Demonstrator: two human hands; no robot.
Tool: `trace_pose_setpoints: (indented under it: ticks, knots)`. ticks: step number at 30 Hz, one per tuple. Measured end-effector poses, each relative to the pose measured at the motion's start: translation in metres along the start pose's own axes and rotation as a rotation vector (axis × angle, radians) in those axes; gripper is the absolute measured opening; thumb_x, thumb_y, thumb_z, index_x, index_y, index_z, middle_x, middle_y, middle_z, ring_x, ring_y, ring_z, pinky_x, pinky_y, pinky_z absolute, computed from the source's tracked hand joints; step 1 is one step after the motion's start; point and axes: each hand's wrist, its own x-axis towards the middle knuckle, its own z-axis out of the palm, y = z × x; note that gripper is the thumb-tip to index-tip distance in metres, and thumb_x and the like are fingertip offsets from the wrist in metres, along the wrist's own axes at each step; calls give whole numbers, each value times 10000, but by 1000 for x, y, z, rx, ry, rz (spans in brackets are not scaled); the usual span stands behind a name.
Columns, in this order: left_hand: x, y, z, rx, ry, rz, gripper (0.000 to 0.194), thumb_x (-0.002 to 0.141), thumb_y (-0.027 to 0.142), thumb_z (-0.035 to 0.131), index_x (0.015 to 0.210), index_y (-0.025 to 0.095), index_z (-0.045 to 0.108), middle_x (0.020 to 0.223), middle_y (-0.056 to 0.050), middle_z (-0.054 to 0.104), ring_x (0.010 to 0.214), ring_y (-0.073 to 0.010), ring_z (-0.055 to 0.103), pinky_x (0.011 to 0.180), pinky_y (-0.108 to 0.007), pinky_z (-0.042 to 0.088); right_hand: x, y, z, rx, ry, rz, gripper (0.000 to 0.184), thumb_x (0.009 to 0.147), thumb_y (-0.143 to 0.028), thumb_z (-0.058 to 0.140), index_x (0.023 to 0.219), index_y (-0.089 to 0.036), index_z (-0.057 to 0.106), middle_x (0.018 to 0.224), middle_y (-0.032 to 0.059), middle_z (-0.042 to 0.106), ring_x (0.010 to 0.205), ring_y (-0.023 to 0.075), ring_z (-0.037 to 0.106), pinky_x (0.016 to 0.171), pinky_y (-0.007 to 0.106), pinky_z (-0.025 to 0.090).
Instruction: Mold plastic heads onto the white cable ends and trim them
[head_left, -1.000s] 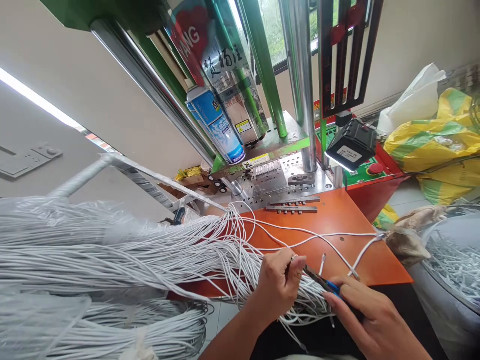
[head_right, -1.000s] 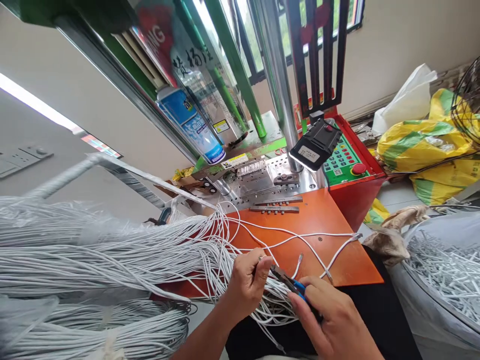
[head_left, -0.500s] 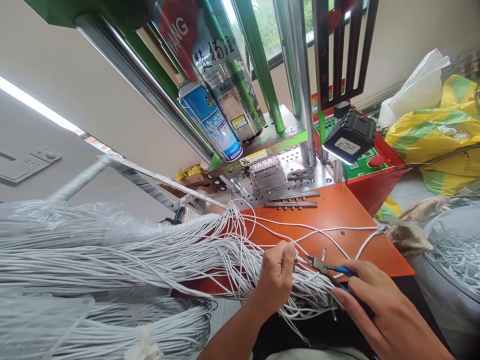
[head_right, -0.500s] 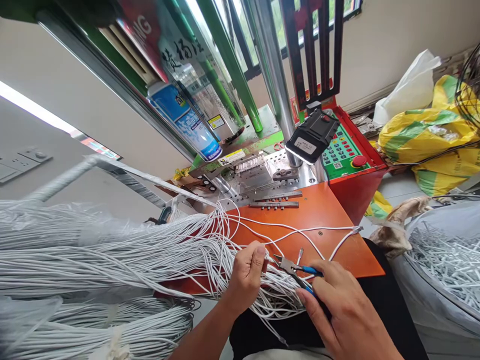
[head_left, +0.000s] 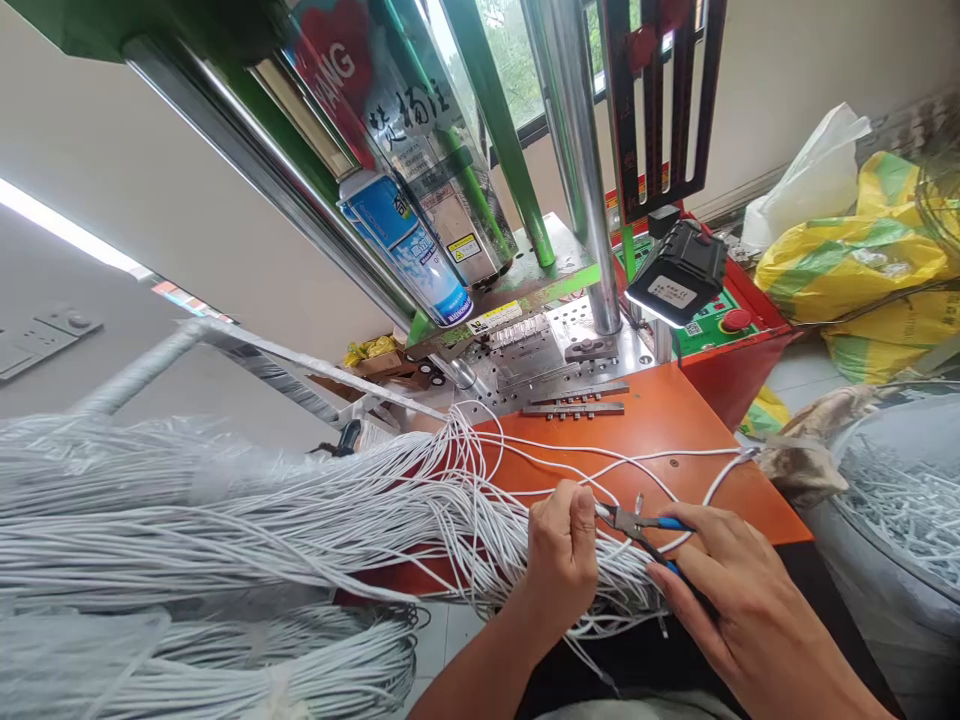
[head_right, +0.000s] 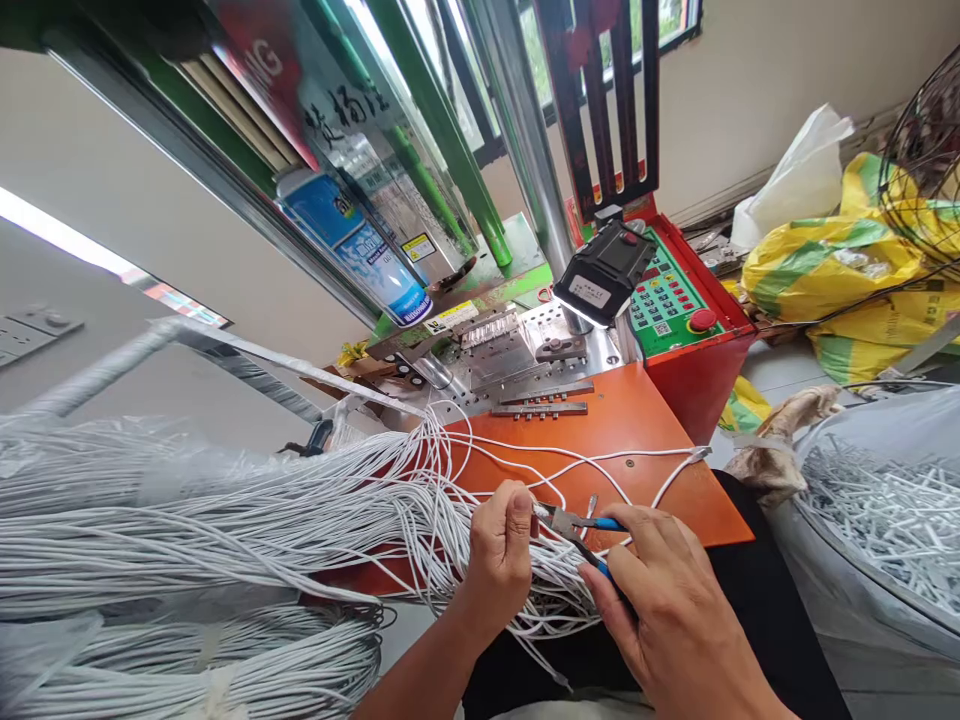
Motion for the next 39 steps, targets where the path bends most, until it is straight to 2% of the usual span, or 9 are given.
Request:
trace_pose_setpoints:
  ticks: [6,11,17,19,21,23,27,32,39]
  knots:
    - [-1,1,0,18,-1,15,384,1138,330,301,784,235,416,691,12,470,627,-157,443,669,-322,320,2,-2,6,-52,8,-34,204,1047,-269,569,857,-211,615,1228,127,682,1139,312,617,1009,490,458]
    - [1,-1,-6,-65,-62,13,405,1141,380,332,768,231,387,658,35,406,580,-134,383,628,-314,297,3,0,3,152,-22,11,233,1057,-269,568,837,-219,625,991,67,699,869,203,637,805,346,486]
    - [6,-17,-13,-456,-305,-75,449,1122,509,388,806,206,486,681,22,477,587,-114,432,572,-263,338,6,14,-4,852,-528,384,541,1114,-520,393,740,-209,631,660,5,617,618,144,572,598,274,436]
    - [5,-22,-12,-561,-344,-100,447,1109,537,414,826,203,499,655,37,458,540,-102,388,521,-257,300,7,15,-4,982,-617,426,613,1116,-562,331,749,-201,664,654,17,625,622,156,590,593,280,450]
    - [3,-24,-10,-540,-292,-135,441,1112,519,426,817,200,502,670,36,461,552,-98,394,536,-254,310,6,14,-4,870,-555,399,566,1110,-547,374,768,-206,669,743,29,664,693,169,627,643,289,483]
    - [1,-22,-6,-445,-203,-148,436,1125,479,416,803,197,501,706,23,486,607,-104,439,600,-256,354,3,11,-4,590,-366,297,429,1088,-495,482,826,-223,684,972,52,726,904,207,680,813,328,524]
    - [-1,-13,2,-319,-98,-101,414,1141,431,378,824,200,513,744,6,526,685,-125,505,689,-272,398,-2,8,1,106,-51,50,235,1044,-415,597,939,-236,708,1265,96,706,1172,311,638,1047,490,454]
    - [-2,-7,8,-248,-36,-83,391,1145,397,358,825,213,484,752,4,521,691,-139,487,702,-293,384,-2,9,4,-50,-16,-33,215,1056,-356,569,951,-211,689,1213,131,699,1134,323,635,1020,518,460]
    - [-2,-6,10,-253,-47,-104,413,1140,441,372,806,217,469,714,18,485,640,-133,439,652,-302,350,2,6,-2,93,-55,1,267,1076,-335,533,862,-230,653,1048,84,709,917,233,657,825,381,515]
